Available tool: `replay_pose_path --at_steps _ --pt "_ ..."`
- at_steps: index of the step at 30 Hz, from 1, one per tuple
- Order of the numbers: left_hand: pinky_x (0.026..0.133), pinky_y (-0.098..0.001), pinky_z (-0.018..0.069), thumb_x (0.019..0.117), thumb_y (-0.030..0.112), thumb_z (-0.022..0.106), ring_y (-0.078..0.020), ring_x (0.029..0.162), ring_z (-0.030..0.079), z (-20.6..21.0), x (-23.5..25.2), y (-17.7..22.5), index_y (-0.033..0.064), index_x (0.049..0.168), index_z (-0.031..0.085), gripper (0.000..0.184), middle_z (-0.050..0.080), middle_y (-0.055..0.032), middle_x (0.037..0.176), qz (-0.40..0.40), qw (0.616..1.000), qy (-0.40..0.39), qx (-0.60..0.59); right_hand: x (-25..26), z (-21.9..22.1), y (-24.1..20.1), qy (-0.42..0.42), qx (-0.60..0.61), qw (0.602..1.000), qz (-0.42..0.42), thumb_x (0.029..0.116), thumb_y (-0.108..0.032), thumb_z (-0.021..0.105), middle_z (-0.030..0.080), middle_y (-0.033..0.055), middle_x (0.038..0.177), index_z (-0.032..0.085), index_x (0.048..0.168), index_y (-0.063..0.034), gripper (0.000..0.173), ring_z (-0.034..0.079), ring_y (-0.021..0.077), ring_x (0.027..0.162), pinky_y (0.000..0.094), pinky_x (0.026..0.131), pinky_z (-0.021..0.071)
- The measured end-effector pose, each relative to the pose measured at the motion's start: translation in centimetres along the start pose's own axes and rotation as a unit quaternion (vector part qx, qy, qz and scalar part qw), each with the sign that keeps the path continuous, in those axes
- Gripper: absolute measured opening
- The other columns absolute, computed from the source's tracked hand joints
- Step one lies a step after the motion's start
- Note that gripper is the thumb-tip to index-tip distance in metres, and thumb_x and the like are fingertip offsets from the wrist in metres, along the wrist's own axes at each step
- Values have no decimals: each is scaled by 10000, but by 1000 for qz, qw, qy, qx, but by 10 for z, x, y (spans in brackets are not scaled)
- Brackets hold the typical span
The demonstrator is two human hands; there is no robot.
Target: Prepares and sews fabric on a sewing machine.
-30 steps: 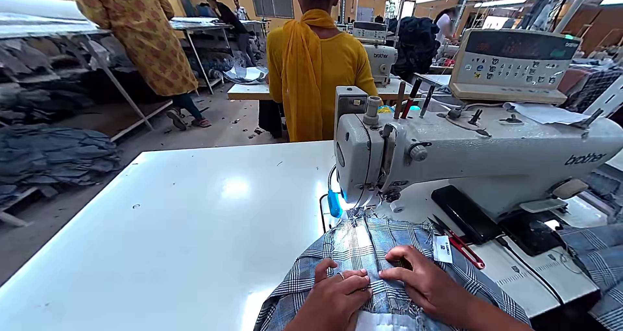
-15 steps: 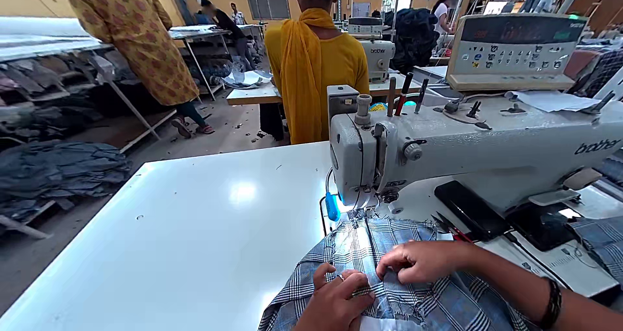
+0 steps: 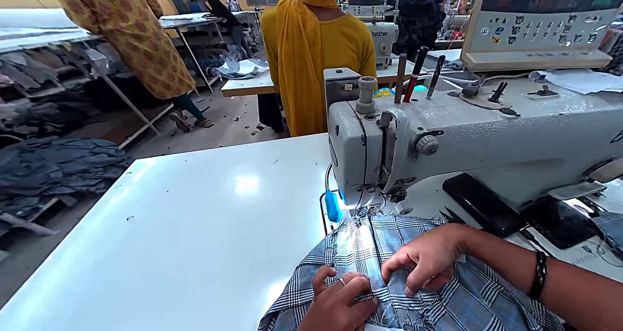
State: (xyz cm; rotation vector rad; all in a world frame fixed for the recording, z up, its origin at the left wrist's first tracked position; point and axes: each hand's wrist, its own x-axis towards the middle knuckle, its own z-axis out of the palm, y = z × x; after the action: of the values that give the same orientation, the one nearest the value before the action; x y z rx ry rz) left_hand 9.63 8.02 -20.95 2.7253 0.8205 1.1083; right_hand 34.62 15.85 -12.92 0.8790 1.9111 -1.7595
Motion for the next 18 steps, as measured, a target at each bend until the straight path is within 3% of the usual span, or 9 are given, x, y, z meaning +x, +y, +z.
replay_pose_path --at_steps 4,7,12,18 --pt "1012 -436 315 891 85 588 -153 1057 677 0 0 0 201 908 787 231 766 -33 1009 2 1000 -3 16 4 -4 -4 -8 -31 999 13 1052 -141 504 516 -31 668 565 1323 -91 283 347 -7 445 169 424 283" --pt "1015 -440 315 883 76 590 -154 1066 679 0 0 1 192 895 784 227 767 -39 1010 0 1000 -2 14 2 -2 0 2 -25 1000 -6 1051 -134 495 476 -49 603 554 1365 -72 325 340 -9 418 169 415 293" --pt "1009 -445 317 886 72 575 -156 1054 677 1 0 0 186 888 783 237 762 -38 1002 2 1000 3 3 -3 -1 6 5 -40 999 -19 1047 -117 503 517 -22 634 489 1481 -62 438 369 2 444 183 437 317" --pt "1005 -433 308 886 71 570 -150 1055 670 2 -1 -2 189 886 777 238 758 -33 993 9 1000 8 4 0 -1 0 3 -38 999 -3 1045 -125 510 463 -43 583 517 1426 -86 383 351 6 420 186 424 305"
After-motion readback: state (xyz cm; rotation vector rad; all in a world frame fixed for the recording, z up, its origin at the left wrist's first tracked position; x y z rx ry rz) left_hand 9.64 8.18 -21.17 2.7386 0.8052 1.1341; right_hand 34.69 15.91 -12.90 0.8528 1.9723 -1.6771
